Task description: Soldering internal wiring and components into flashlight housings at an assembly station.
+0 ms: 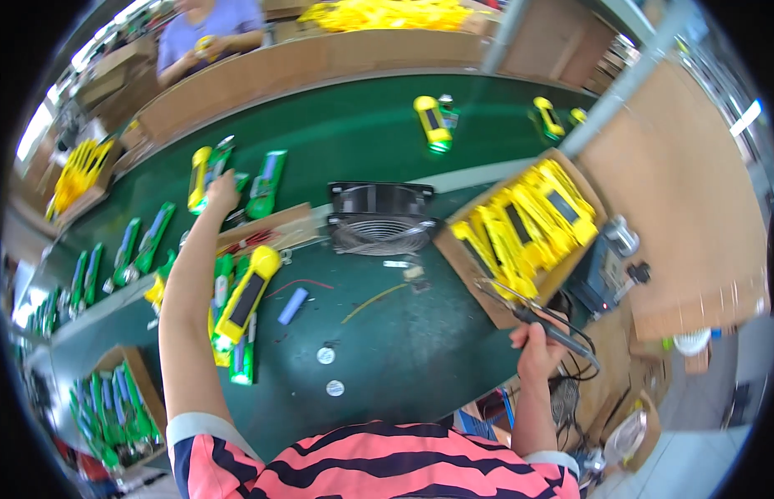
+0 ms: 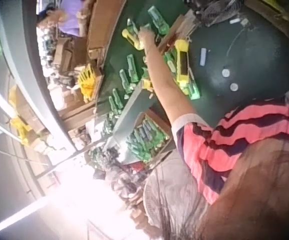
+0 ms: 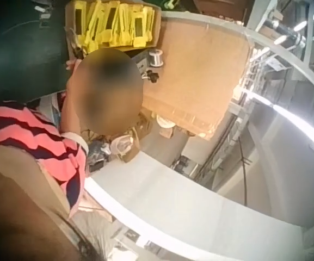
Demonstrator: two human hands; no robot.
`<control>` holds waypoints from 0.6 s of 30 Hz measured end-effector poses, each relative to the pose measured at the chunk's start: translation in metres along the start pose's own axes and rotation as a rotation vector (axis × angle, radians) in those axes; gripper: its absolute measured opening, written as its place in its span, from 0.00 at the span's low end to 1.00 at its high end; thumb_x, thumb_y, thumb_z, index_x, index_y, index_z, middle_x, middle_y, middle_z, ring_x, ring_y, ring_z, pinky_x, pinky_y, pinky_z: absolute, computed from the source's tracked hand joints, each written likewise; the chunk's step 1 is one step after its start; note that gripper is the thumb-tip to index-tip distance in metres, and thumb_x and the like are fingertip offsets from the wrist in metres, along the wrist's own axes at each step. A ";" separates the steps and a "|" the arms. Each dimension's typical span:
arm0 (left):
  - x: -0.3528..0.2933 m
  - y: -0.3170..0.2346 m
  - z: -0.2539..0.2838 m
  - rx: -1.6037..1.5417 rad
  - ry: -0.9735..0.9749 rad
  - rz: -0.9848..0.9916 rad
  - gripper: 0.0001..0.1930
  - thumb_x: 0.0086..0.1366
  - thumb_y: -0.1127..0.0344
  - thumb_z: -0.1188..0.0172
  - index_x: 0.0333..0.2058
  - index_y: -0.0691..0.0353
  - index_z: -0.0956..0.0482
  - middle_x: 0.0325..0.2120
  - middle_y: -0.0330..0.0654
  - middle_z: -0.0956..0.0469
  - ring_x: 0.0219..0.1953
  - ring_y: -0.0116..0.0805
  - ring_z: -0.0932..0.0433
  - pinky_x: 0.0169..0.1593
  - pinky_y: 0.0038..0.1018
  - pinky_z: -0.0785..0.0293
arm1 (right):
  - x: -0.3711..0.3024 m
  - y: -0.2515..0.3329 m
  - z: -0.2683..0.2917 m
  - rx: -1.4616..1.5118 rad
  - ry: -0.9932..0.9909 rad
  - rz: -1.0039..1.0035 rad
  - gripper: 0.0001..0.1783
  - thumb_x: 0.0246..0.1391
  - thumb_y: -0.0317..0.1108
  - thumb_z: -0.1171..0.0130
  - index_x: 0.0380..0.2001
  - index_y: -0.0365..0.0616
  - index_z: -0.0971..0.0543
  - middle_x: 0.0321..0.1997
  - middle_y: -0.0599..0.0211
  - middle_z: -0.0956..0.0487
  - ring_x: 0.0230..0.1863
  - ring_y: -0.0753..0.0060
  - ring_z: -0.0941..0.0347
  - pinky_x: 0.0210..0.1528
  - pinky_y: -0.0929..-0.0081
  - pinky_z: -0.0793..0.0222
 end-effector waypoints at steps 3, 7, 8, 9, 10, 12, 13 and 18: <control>-0.012 -0.030 0.023 0.055 0.114 0.154 0.42 0.37 0.67 0.31 0.53 0.47 0.44 0.47 0.46 0.33 0.51 0.47 0.34 0.46 0.53 0.36 | 0.010 0.014 0.025 -0.012 -0.022 0.061 0.12 0.51 0.26 0.50 0.40 0.37 0.35 0.22 0.58 0.26 0.16 0.74 0.31 0.18 0.83 0.36; -0.017 -0.022 0.085 -0.059 -0.153 -0.005 0.44 0.29 0.69 0.27 0.49 0.54 0.42 0.41 0.52 0.34 0.45 0.52 0.30 0.43 0.39 0.29 | 0.055 0.019 0.049 -0.561 -0.004 0.268 0.18 0.51 0.26 0.50 0.46 0.38 0.37 0.33 0.60 0.25 0.29 0.74 0.29 0.35 0.79 0.32; -0.029 -0.021 0.110 -0.045 -0.232 -0.047 0.41 0.28 0.68 0.27 0.44 0.58 0.41 0.40 0.54 0.34 0.41 0.53 0.29 0.42 0.39 0.29 | 0.067 0.022 0.044 -0.819 -0.018 0.395 0.18 0.49 0.24 0.49 0.46 0.37 0.36 0.34 0.58 0.25 0.34 0.66 0.29 0.41 0.71 0.35; -0.043 -0.017 0.138 -0.068 -0.336 -0.134 0.39 0.27 0.68 0.27 0.41 0.60 0.40 0.38 0.54 0.33 0.39 0.52 0.29 0.41 0.39 0.29 | 0.078 0.026 0.037 -1.074 -0.032 0.530 0.19 0.47 0.23 0.48 0.46 0.37 0.34 0.34 0.56 0.26 0.39 0.58 0.29 0.48 0.64 0.37; -0.069 -0.021 0.173 -0.114 -0.401 -0.124 0.38 0.27 0.67 0.27 0.40 0.60 0.39 0.37 0.54 0.32 0.39 0.52 0.29 0.41 0.38 0.30 | 0.092 0.015 0.037 -1.130 0.022 0.594 0.22 0.44 0.22 0.48 0.46 0.38 0.34 0.34 0.54 0.26 0.41 0.54 0.31 0.51 0.60 0.42; -0.129 -0.025 0.231 -0.135 -0.476 -0.206 0.36 0.32 0.62 0.29 0.42 0.61 0.36 0.37 0.52 0.29 0.40 0.49 0.28 0.42 0.37 0.31 | 0.112 -0.014 0.039 -1.181 0.144 0.633 0.24 0.40 0.23 0.47 0.46 0.42 0.34 0.35 0.53 0.26 0.42 0.54 0.32 0.55 0.57 0.49; -0.158 -0.031 0.252 -0.173 -0.532 -0.307 0.35 0.33 0.60 0.30 0.43 0.61 0.35 0.37 0.51 0.28 0.41 0.47 0.28 0.42 0.36 0.31 | 0.121 -0.026 0.043 -1.284 0.162 0.702 0.25 0.41 0.23 0.48 0.47 0.44 0.35 0.35 0.51 0.26 0.40 0.54 0.31 0.55 0.57 0.49; -0.274 -0.017 0.270 -0.369 -0.585 -0.226 0.32 0.33 0.56 0.28 0.36 0.69 0.30 0.33 0.47 0.28 0.37 0.37 0.28 0.41 0.28 0.32 | 0.150 -0.080 0.077 -1.312 0.206 0.359 0.35 0.38 0.17 0.51 0.53 0.53 0.42 0.48 0.60 0.30 0.54 0.57 0.39 0.59 0.51 0.57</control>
Point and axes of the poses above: each hand's wrist, its own x-axis towards the middle knuckle, its own z-axis out of the back of the hand, y = z × x, the point moved 8 cm from there along x, towards the middle knuckle
